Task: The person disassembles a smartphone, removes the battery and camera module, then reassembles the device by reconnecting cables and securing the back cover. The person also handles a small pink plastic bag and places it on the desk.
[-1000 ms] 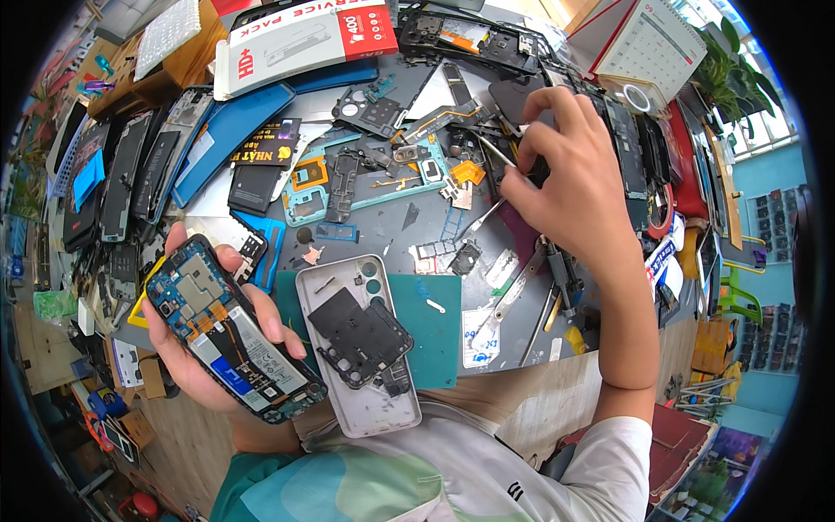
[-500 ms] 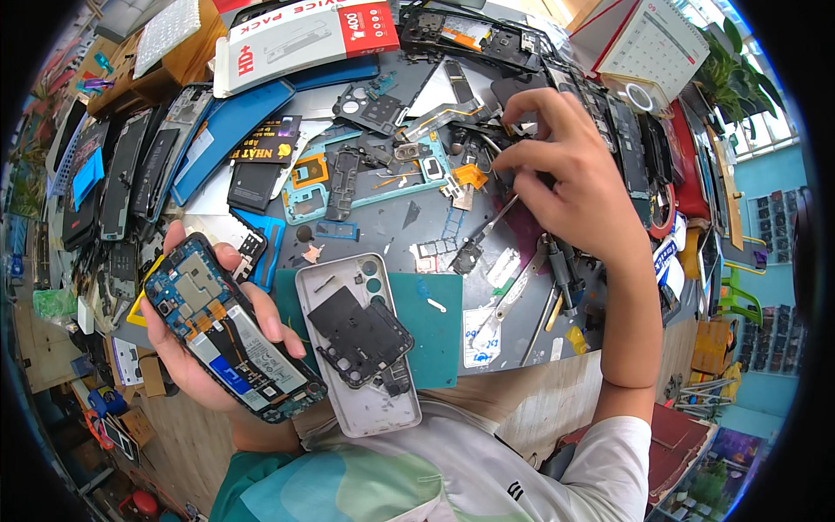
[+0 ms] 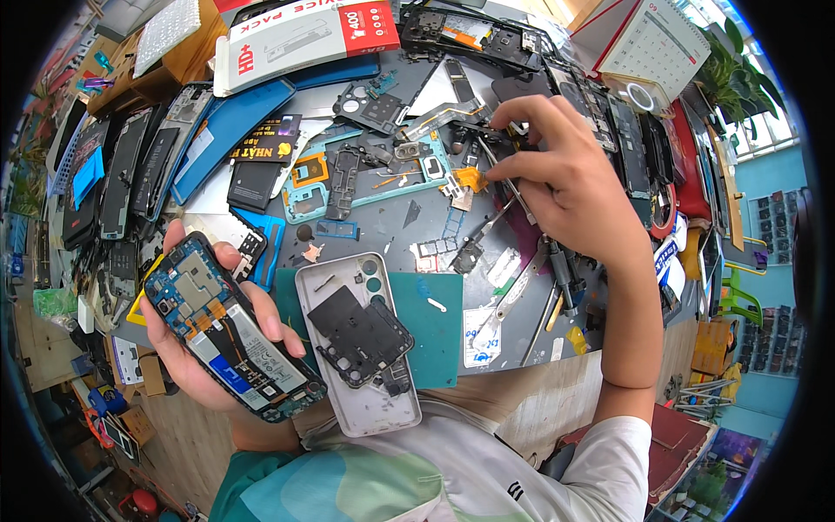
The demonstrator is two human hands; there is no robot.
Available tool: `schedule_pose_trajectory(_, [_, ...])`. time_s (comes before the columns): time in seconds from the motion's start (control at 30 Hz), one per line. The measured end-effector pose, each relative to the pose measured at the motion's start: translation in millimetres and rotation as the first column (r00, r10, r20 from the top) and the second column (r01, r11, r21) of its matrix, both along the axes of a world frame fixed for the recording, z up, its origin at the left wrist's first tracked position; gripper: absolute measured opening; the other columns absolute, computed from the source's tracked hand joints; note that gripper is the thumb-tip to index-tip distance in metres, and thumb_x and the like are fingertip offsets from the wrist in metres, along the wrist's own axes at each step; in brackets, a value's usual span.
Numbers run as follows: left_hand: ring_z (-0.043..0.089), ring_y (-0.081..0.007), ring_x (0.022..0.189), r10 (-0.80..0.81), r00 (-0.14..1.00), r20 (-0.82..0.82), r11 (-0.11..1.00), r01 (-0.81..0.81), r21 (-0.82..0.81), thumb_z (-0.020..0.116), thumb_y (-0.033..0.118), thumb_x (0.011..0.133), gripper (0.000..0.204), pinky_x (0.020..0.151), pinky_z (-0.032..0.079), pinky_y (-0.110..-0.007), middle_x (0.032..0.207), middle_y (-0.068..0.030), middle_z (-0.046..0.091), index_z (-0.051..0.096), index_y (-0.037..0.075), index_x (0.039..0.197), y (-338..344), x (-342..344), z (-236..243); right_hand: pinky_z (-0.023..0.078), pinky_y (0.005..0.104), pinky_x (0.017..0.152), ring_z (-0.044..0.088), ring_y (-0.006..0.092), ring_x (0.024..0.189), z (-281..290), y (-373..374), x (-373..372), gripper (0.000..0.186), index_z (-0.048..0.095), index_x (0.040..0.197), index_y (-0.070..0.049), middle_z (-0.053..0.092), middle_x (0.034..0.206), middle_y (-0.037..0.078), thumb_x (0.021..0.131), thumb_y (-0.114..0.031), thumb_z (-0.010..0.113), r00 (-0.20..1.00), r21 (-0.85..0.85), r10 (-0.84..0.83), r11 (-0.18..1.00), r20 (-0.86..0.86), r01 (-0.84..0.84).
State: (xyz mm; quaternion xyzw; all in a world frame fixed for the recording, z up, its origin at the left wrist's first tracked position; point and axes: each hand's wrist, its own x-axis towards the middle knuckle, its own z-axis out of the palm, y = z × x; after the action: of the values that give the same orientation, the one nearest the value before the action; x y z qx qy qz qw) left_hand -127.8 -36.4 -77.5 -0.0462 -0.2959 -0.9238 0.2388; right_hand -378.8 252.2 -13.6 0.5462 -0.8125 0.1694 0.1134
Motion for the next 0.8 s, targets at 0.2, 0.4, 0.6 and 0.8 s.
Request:
schedule_pose_trajectory(0.2, [0.074,-0.0463,0.084,-0.002,1.000,-0.015,0.999,0.002,0.037,0.028,0.054,0.121,0.071,0.061,0.070,-0.067,0.148,-0.0317,0.049,0.016,0.013,0.177,1,-2,1,0.054,0.0448,0.098,0.065,0.0301,0.110,2,1,-3,0.022,0.082,0.098,-0.005,0.068,0.131,0.010,0.080,0.004,0.072,0.998,-0.080,-0.064,0.995,-0.019,0.062])
schedule_pose_trajectory(0.4, [0.072,-0.0425,0.084,-0.001,1.000,0.000,1.000,0.001,-0.003,0.027,0.053,0.122,0.070,0.059,0.071,-0.064,0.150,-0.0290,0.048,0.013,0.014,0.178,0,0,0,0.053,0.0434,0.096,0.063,0.0295,0.107,-1,-2,-1,0.026,0.082,0.103,-0.005,0.068,0.131,0.010,0.081,0.003,0.070,0.999,-0.090,-0.039,0.995,-0.021,0.037])
schedule_pose_trajectory(0.6, [0.070,-0.0387,0.083,0.007,1.000,0.018,0.999,-0.006,-0.048,0.026,0.052,0.122,0.070,0.057,0.071,-0.060,0.151,-0.0271,0.048,0.012,0.014,0.179,0,0,0,0.054,0.0446,0.097,0.063,0.0310,0.109,-6,-7,2,0.027,0.083,0.108,-0.007,0.067,0.131,0.011,0.083,0.001,0.073,1.000,-0.053,0.012,0.999,0.025,-0.010])
schedule_pose_trajectory(0.8, [0.071,-0.0388,0.082,0.045,0.998,0.033,0.998,-0.044,-0.037,0.027,0.051,0.122,0.070,0.055,0.071,-0.059,0.150,-0.0286,0.050,0.013,0.012,0.178,3,0,2,0.054,0.0450,0.096,0.063,0.0312,0.110,-13,-23,10,0.025,0.083,0.114,-0.009,0.066,0.131,0.011,0.090,-0.010,0.082,0.996,-0.038,0.074,0.997,0.042,-0.072])
